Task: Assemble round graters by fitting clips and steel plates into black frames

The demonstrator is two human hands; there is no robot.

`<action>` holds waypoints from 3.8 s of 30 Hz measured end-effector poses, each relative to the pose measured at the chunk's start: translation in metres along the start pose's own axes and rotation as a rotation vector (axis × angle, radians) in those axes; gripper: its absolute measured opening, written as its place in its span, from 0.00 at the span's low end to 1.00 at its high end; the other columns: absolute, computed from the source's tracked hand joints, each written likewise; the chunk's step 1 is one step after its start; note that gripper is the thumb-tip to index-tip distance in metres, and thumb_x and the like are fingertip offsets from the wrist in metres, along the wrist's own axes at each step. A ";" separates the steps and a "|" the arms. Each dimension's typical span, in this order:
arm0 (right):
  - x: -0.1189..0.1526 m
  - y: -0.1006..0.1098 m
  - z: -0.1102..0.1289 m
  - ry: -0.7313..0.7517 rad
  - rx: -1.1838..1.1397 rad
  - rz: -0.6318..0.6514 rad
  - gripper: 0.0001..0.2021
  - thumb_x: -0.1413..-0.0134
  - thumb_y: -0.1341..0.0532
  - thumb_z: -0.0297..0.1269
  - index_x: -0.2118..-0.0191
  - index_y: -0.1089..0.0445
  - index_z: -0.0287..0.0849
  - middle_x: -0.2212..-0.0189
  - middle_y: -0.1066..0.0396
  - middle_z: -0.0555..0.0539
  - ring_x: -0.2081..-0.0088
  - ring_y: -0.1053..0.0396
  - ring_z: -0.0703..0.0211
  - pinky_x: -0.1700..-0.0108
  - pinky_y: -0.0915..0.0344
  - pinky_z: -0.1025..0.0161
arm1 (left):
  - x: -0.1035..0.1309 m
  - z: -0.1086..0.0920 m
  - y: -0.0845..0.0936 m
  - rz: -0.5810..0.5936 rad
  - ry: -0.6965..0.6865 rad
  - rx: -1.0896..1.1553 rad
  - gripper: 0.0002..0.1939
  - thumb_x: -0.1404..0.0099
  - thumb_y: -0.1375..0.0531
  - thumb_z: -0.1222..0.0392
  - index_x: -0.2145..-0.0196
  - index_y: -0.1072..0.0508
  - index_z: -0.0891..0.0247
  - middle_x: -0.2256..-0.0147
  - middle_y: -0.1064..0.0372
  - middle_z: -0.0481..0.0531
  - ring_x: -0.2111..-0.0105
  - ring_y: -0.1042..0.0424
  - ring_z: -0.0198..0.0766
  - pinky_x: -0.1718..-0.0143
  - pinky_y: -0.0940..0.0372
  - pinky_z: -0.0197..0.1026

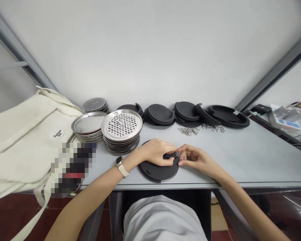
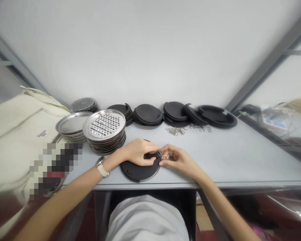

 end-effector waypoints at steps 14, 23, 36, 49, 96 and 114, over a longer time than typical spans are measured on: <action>-0.003 0.002 -0.004 0.004 0.015 0.005 0.18 0.50 0.30 0.42 0.56 0.33 0.44 0.72 0.35 0.53 0.68 0.37 0.61 0.63 0.39 0.63 | 0.000 0.000 0.004 -0.030 0.062 0.053 0.06 0.41 0.42 0.57 0.71 0.35 0.61 0.74 0.33 0.44 0.76 0.38 0.32 0.77 0.55 0.39; -0.001 0.006 -0.004 -0.006 0.044 0.019 0.18 0.50 0.30 0.41 0.56 0.33 0.44 0.70 0.35 0.53 0.66 0.36 0.61 0.61 0.38 0.63 | 0.000 -0.005 0.002 -0.015 0.030 -0.029 0.06 0.38 0.44 0.57 0.65 0.30 0.61 0.70 0.30 0.46 0.73 0.33 0.34 0.76 0.50 0.39; 0.000 0.007 -0.002 -0.003 0.074 0.013 0.18 0.49 0.31 0.41 0.55 0.34 0.44 0.70 0.34 0.53 0.66 0.35 0.60 0.61 0.38 0.63 | 0.000 -0.006 0.001 -0.022 0.009 -0.058 0.07 0.37 0.44 0.58 0.63 0.30 0.61 0.69 0.30 0.47 0.73 0.32 0.35 0.76 0.47 0.39; 0.001 0.007 -0.001 -0.019 0.138 -0.003 0.20 0.48 0.33 0.47 0.53 0.31 0.44 0.69 0.32 0.50 0.65 0.34 0.58 0.61 0.36 0.62 | -0.001 -0.005 0.002 0.004 0.017 -0.008 0.06 0.37 0.44 0.58 0.63 0.30 0.61 0.68 0.29 0.48 0.71 0.32 0.36 0.74 0.48 0.38; 0.003 0.000 0.008 0.031 0.197 -0.004 0.15 0.40 0.41 0.50 0.56 0.34 0.44 0.73 0.35 0.52 0.69 0.36 0.59 0.64 0.37 0.62 | -0.002 -0.005 0.000 0.019 0.013 -0.040 0.08 0.36 0.45 0.57 0.61 0.30 0.61 0.68 0.29 0.48 0.70 0.30 0.37 0.71 0.41 0.39; 0.001 0.004 0.003 -0.010 0.048 0.110 0.16 0.42 0.36 0.42 0.52 0.35 0.43 0.70 0.30 0.51 0.65 0.32 0.60 0.59 0.37 0.62 | -0.001 -0.005 0.000 0.010 0.003 -0.050 0.09 0.36 0.45 0.57 0.61 0.29 0.61 0.69 0.30 0.48 0.71 0.31 0.36 0.73 0.44 0.38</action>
Point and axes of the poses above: each hand's wrist, its own x-axis away from the middle knuckle, its own y-axis out of the back of the hand, z = x × y, the point moved 6 cm from there along -x, towards the middle knuckle
